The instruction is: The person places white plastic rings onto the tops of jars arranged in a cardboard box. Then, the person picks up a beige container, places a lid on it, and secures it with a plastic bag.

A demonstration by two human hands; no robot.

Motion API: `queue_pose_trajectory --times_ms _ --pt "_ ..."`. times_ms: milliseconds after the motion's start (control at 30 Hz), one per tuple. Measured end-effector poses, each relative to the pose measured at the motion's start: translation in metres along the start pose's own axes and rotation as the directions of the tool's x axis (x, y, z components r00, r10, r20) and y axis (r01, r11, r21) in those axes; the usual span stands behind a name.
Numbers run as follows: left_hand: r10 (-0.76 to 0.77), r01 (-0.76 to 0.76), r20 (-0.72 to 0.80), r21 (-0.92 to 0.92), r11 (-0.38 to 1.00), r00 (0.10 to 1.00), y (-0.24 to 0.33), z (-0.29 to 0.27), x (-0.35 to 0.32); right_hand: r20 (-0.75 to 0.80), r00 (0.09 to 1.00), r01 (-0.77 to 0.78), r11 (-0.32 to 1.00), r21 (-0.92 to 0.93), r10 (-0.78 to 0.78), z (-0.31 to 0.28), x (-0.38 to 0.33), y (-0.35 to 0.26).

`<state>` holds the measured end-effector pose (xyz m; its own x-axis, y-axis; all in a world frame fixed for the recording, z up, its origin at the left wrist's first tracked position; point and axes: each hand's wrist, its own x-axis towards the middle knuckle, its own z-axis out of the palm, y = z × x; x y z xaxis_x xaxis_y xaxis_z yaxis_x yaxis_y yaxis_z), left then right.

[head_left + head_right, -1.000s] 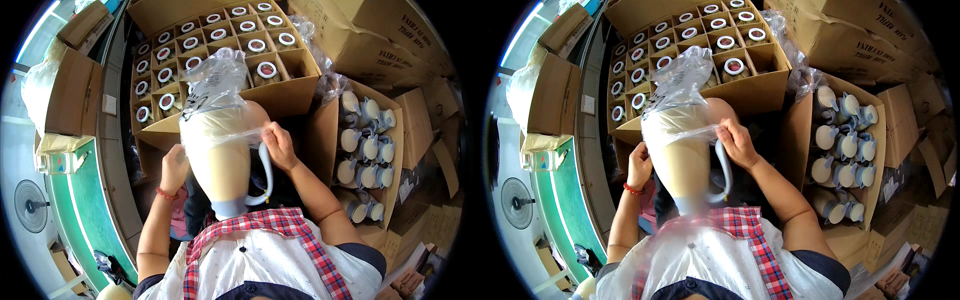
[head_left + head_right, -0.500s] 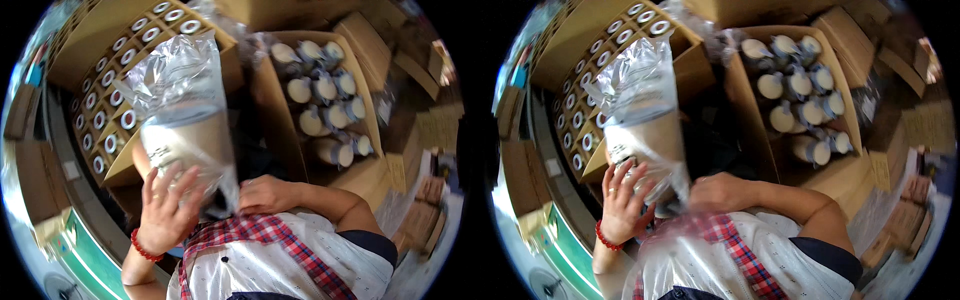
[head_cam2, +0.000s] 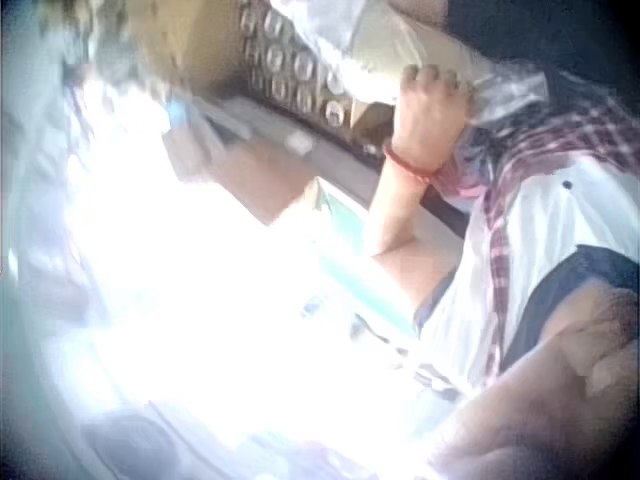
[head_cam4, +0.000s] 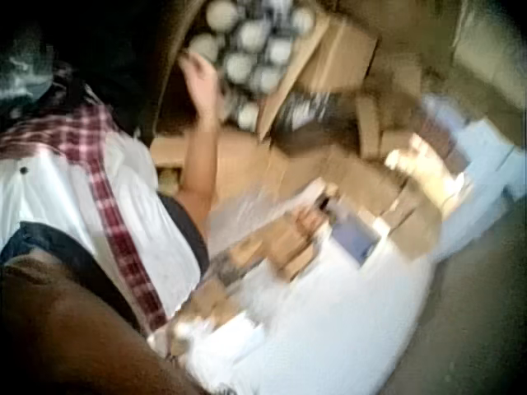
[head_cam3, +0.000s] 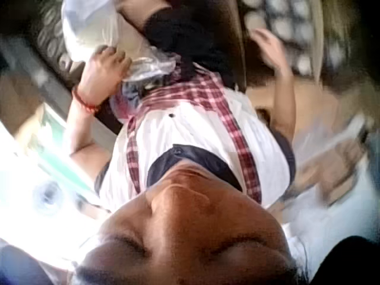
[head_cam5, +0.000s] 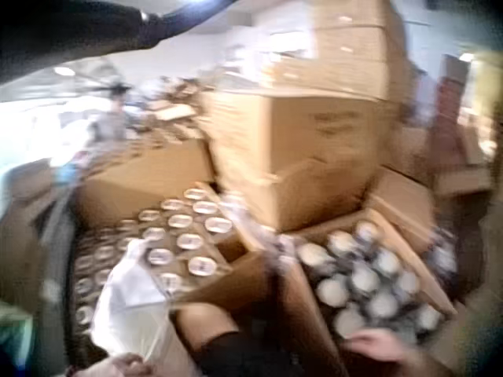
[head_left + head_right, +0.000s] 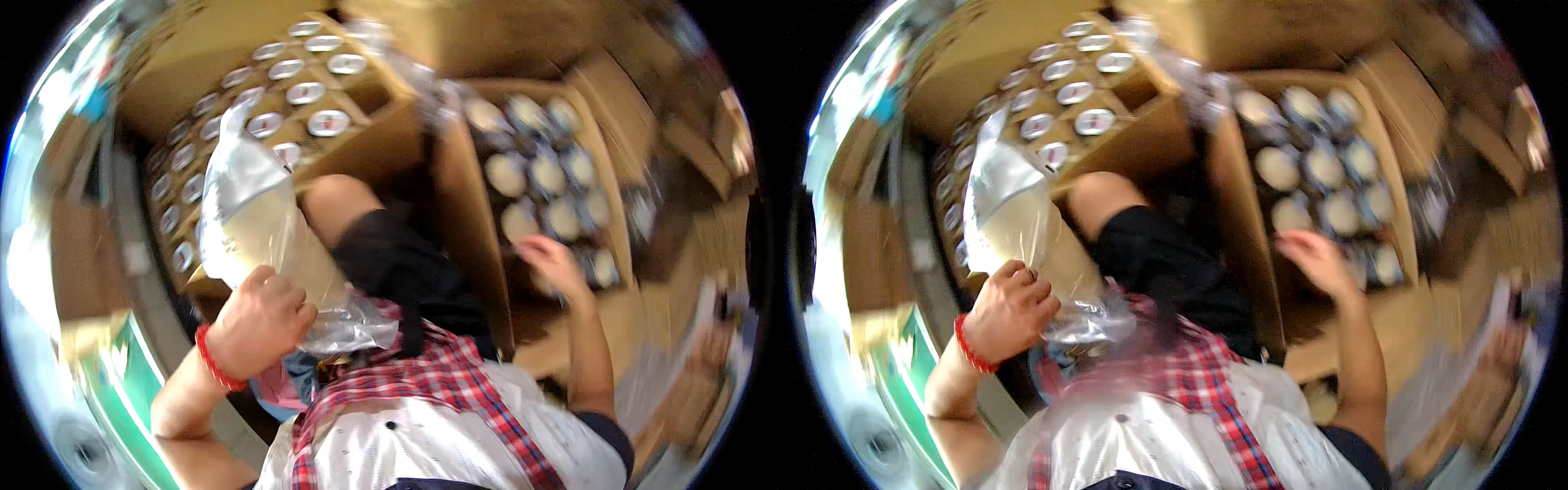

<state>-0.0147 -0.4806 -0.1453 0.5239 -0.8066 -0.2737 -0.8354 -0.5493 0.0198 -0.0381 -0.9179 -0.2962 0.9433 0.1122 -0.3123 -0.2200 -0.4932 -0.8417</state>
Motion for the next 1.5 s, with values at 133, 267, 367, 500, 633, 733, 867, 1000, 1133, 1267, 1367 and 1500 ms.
queue_pose_trajectory --times_ms 133,267,367,500,633,733,867,1000,1133,1267,1367,1500 --pt "-0.486 0.303 -0.344 -0.465 0.832 0.803 -0.009 -0.002 -0.096 -0.197 0.975 -0.205 0.759 -0.617 0.103 -0.088 -0.015 0.190" --pt "-0.925 0.217 -0.338 -0.929 0.299 -0.172 0.038 0.089 -0.291 -0.035 0.974 -0.206 0.814 -0.543 0.223 -0.048 -0.021 0.168" --pt "-0.693 0.391 -0.307 -0.919 0.040 -0.652 0.084 0.067 -0.374 0.006 0.980 -0.165 0.835 -0.525 0.197 -0.013 -0.014 0.108" --pt "-0.185 0.200 -0.283 -0.907 0.371 -0.941 0.042 0.020 -0.437 -0.028 0.983 -0.170 0.860 -0.482 0.179 0.009 -0.013 0.038" --pt "-0.030 -0.031 0.020 -0.903 0.428 -0.999 0.093 0.050 -0.610 0.106 0.982 -0.075 0.845 -0.530 0.154 0.013 0.017 -0.029" --pt "0.174 0.036 0.057 -0.871 0.490 -0.983 0.048 0.093 -0.652 0.083 0.986 -0.082 0.843 -0.531 0.147 -0.005 0.013 -0.070" --pt "0.105 0.051 0.025 -0.749 0.660 -0.994 0.030 0.136 -0.656 0.050 0.988 -0.102 0.851 -0.515 0.148 -0.043 -0.003 -0.120" --pt "0.331 -0.130 0.166 -0.983 0.129 -0.929 0.035 0.210 -0.702 0.075 0.991 -0.061 0.871 -0.487 0.111 -0.105 -0.007 -0.173" --pt "0.206 0.039 -0.062 -0.993 -0.114 -0.976 0.007 0.233 -0.720 0.066 0.988 0.152 0.872 -0.465 -0.137 -0.159 -0.004 -0.221" --pt "0.103 0.448 -0.461 -0.884 -0.132 -0.881 0.002 0.201 -0.696 0.006 0.976 0.210 0.925 -0.316 -0.220 -0.020 0.026 -0.294" --pt "-0.122 0.525 -0.559 -0.820 0.228 -0.820 -0.032 0.154 -0.602 -0.149 0.962 0.223 0.973 -0.054 -0.228 0.080 0.071 -0.259" --pt "-0.849 0.555 -0.408 -0.814 0.172 -0.335 -0.102 0.152 -0.343 -0.141 0.879 0.471 0.876 0.106 -0.455 0.176 0.093 -0.168"
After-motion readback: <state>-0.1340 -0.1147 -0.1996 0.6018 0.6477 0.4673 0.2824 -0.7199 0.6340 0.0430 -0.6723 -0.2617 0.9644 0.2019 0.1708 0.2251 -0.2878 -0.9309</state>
